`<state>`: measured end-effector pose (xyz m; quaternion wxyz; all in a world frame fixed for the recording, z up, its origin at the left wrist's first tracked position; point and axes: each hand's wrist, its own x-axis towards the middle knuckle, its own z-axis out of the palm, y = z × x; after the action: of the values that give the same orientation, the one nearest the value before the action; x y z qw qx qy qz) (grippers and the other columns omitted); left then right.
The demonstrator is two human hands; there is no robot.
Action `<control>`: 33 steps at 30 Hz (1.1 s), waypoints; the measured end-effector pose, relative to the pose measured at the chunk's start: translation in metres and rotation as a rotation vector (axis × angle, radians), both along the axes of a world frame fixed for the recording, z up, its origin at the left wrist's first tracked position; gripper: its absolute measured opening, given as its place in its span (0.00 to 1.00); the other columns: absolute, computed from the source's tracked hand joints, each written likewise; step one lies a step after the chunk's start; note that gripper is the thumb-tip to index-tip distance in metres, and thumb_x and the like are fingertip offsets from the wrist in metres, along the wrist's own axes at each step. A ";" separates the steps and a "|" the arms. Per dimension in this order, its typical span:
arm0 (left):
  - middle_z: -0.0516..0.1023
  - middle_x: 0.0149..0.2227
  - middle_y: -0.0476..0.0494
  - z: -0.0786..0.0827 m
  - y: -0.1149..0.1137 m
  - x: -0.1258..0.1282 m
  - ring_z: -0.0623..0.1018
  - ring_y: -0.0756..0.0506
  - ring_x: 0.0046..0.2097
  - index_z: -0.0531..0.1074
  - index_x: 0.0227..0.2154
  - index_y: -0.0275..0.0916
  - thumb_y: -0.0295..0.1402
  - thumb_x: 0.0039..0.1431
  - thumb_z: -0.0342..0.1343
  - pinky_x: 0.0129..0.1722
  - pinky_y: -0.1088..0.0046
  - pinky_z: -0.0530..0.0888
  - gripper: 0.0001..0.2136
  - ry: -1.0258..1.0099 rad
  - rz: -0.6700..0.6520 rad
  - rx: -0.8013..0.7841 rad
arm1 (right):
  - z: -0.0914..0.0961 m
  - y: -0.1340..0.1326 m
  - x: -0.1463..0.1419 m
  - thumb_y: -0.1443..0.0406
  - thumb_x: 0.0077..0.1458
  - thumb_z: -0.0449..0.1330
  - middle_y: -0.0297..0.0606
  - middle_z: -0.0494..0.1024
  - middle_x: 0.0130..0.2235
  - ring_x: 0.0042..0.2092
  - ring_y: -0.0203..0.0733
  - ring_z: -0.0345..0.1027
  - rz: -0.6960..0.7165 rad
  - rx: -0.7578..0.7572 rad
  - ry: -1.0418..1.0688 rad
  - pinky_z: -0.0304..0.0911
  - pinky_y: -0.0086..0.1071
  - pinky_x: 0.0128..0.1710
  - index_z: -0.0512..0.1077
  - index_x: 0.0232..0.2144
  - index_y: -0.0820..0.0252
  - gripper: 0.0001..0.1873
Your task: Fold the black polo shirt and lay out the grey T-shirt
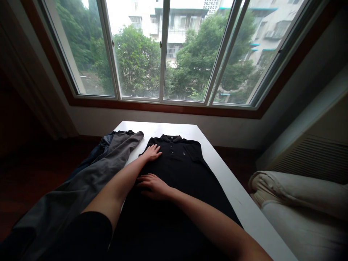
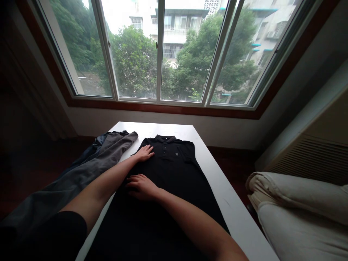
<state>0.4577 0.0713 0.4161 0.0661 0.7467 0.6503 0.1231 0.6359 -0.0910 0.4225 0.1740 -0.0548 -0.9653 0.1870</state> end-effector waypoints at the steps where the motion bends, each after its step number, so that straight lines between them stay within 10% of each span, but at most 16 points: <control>1: 0.55 0.73 0.42 0.003 0.000 0.000 0.55 0.37 0.73 0.59 0.69 0.47 0.55 0.69 0.45 0.68 0.59 0.52 0.31 -0.004 0.014 0.002 | -0.001 0.001 0.000 0.58 0.64 0.63 0.41 0.69 0.65 0.67 0.50 0.60 0.000 -0.004 0.000 0.49 0.47 0.69 0.73 0.58 0.52 0.21; 10: 0.66 0.63 0.21 0.023 -0.014 -0.042 0.61 0.23 0.67 0.69 0.60 0.34 0.45 0.64 0.54 0.60 0.46 0.62 0.26 -0.063 0.561 0.039 | 0.000 0.003 -0.002 0.59 0.63 0.64 0.42 0.71 0.63 0.66 0.48 0.61 0.000 0.002 0.013 0.52 0.44 0.68 0.74 0.56 0.53 0.20; 15: 0.75 0.55 0.30 0.024 -0.003 -0.047 0.72 0.31 0.59 0.77 0.47 0.39 0.40 0.60 0.62 0.55 0.55 0.71 0.15 -0.131 0.501 -0.037 | 0.001 0.004 -0.003 0.61 0.63 0.64 0.42 0.72 0.62 0.65 0.47 0.63 0.012 0.007 0.037 0.54 0.42 0.67 0.75 0.55 0.54 0.18; 26: 0.78 0.48 0.40 0.028 -0.002 -0.053 0.79 0.44 0.44 0.71 0.54 0.36 0.39 0.68 0.59 0.45 0.64 0.78 0.17 -0.302 0.408 -0.021 | 0.004 0.004 0.000 0.61 0.63 0.65 0.44 0.72 0.62 0.65 0.47 0.63 0.008 -0.012 0.019 0.55 0.43 0.66 0.75 0.55 0.54 0.18; 33: 0.80 0.51 0.40 0.032 -0.012 -0.054 0.78 0.39 0.53 0.71 0.57 0.45 0.39 0.64 0.59 0.51 0.67 0.72 0.20 -0.166 0.354 0.028 | 0.001 0.007 0.000 0.60 0.63 0.64 0.42 0.72 0.63 0.65 0.47 0.62 0.010 0.004 0.025 0.54 0.42 0.67 0.75 0.55 0.54 0.18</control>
<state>0.4033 0.0593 0.4485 0.0862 0.6087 0.7621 0.2031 0.6360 -0.0842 0.4232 0.1851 -0.0474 -0.9637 0.1866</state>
